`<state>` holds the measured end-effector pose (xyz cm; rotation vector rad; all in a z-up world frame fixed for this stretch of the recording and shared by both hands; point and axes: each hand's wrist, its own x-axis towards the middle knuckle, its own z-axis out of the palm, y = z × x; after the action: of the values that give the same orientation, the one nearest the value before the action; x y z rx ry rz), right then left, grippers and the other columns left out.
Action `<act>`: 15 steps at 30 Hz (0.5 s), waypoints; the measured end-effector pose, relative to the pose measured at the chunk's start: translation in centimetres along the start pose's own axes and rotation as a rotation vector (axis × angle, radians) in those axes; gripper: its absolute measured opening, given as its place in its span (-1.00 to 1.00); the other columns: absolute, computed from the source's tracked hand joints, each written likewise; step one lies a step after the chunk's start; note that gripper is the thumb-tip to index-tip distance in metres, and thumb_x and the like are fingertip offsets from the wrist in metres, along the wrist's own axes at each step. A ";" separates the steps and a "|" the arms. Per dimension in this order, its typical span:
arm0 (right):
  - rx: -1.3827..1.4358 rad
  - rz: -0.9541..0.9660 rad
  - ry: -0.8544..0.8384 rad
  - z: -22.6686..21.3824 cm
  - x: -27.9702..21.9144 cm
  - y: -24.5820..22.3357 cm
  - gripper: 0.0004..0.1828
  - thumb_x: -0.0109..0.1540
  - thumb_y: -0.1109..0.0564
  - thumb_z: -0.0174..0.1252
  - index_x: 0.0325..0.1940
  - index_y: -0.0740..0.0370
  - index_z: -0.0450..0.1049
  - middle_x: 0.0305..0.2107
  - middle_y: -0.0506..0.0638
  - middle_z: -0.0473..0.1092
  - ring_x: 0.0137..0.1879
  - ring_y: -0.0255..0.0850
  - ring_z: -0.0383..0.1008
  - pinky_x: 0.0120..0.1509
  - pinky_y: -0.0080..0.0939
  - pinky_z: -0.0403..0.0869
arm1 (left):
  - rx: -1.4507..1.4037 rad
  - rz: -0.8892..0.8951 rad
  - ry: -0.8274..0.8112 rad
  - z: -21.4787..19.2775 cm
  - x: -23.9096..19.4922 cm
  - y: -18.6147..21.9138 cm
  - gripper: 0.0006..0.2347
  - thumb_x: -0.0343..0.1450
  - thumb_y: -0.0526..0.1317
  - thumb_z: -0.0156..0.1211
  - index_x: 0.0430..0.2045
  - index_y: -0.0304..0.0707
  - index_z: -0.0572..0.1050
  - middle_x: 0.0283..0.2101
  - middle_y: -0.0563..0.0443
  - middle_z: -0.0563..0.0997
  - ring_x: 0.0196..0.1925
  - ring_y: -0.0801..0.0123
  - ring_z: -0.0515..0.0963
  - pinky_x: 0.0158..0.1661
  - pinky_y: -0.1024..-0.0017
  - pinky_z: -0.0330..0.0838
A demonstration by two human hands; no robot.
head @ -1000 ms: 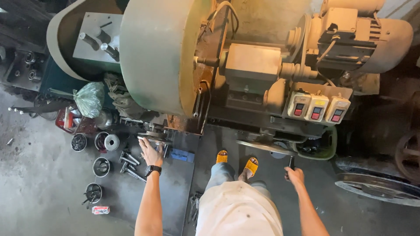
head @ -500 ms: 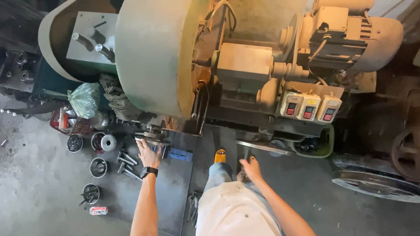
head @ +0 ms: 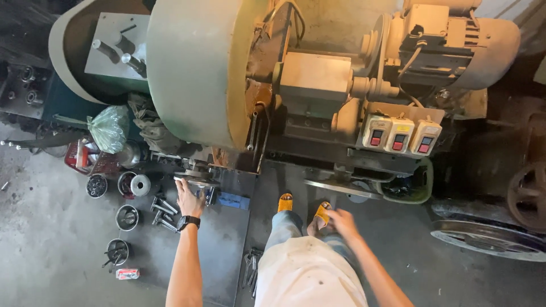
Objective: Mounting a metal part into a lathe chuck and adjusting machine settings for operation.
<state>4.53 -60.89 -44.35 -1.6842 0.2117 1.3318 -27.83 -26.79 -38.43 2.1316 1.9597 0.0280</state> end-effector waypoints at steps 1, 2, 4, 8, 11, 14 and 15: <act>0.009 -0.005 0.074 -2.8 0.8 1.2 -0.60 0.01 0.16 0.25 -0.28 0.55 0.32 -0.51 0.29 0.26 -0.49 0.00 0.37 -0.43 -0.02 0.43 | -0.006 0.013 0.005 -0.1 0.0 0.0 -0.31 0.19 -0.13 0.15 0.21 -0.34 0.03 0.29 -0.27 0.00 0.23 -0.06 0.21 0.08 -0.11 0.16; 0.021 -0.011 0.148 -5.5 1.6 2.3 -0.39 0.00 0.16 0.30 -0.08 0.70 0.26 -0.31 0.40 0.26 -0.32 0.05 0.37 -0.31 0.04 0.45 | -0.012 0.028 0.013 -0.3 0.2 0.1 -0.32 0.20 -0.12 0.14 0.21 -0.36 0.03 0.29 -0.29 0.01 0.23 -0.08 0.22 0.07 -0.10 0.17; 0.006 -0.058 0.161 -8.6 1.9 2.3 -0.60 0.01 0.17 0.26 -0.30 0.58 0.30 -0.51 0.29 0.23 -0.48 0.00 0.34 -0.44 -0.02 0.40 | -0.016 0.038 0.017 -0.6 0.2 0.1 -0.32 0.20 -0.13 0.14 0.20 -0.38 0.04 0.28 -0.32 0.02 0.22 -0.11 0.23 0.06 -0.09 0.17; -0.078 -0.065 0.240 -11.6 4.4 3.5 -0.73 0.05 0.11 0.18 -0.52 0.41 0.35 -0.71 0.18 0.24 -0.63 -0.08 0.36 -0.51 -0.14 0.40 | -0.014 0.059 0.025 -0.3 0.7 -0.6 -0.30 0.18 -0.11 0.15 0.20 -0.41 0.04 0.27 -0.36 0.03 0.21 -0.14 0.22 0.06 -0.09 0.18; -0.220 0.003 0.334 -11.0 4.3 2.5 -0.66 0.05 0.08 0.17 -0.42 0.52 0.39 -0.65 0.30 0.35 -0.55 -0.01 0.47 -0.44 -0.05 0.48 | -0.011 0.065 0.023 1.2 1.5 -1.8 -0.27 0.17 -0.10 0.17 0.22 -0.37 0.01 0.28 -0.35 0.01 0.23 -0.13 0.21 0.06 -0.10 0.17; -0.350 0.063 0.394 -10.4 4.0 2.0 -0.64 0.05 0.06 0.15 -0.35 0.50 0.43 -0.65 0.25 0.40 -0.53 -0.04 0.51 -0.40 -0.03 0.50 | 0.021 0.062 0.013 0.8 1.5 -1.8 -0.27 0.17 -0.11 0.18 0.22 -0.36 0.02 0.29 -0.31 0.01 0.22 -0.06 0.23 0.05 -0.06 0.20; -0.347 0.064 0.396 -10.3 3.6 1.9 -0.64 0.05 0.06 0.15 -0.35 0.50 0.43 -0.65 0.25 0.40 -0.53 -0.04 0.51 -0.40 -0.03 0.50 | 0.021 0.066 0.012 0.7 1.5 -1.7 -0.27 0.17 -0.11 0.18 0.22 -0.36 0.02 0.29 -0.31 0.01 0.22 -0.06 0.23 0.05 -0.06 0.20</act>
<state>11.61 -68.22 -48.80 -2.2482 0.2771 1.1135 -29.25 -25.29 -39.72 2.2138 1.9043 0.0323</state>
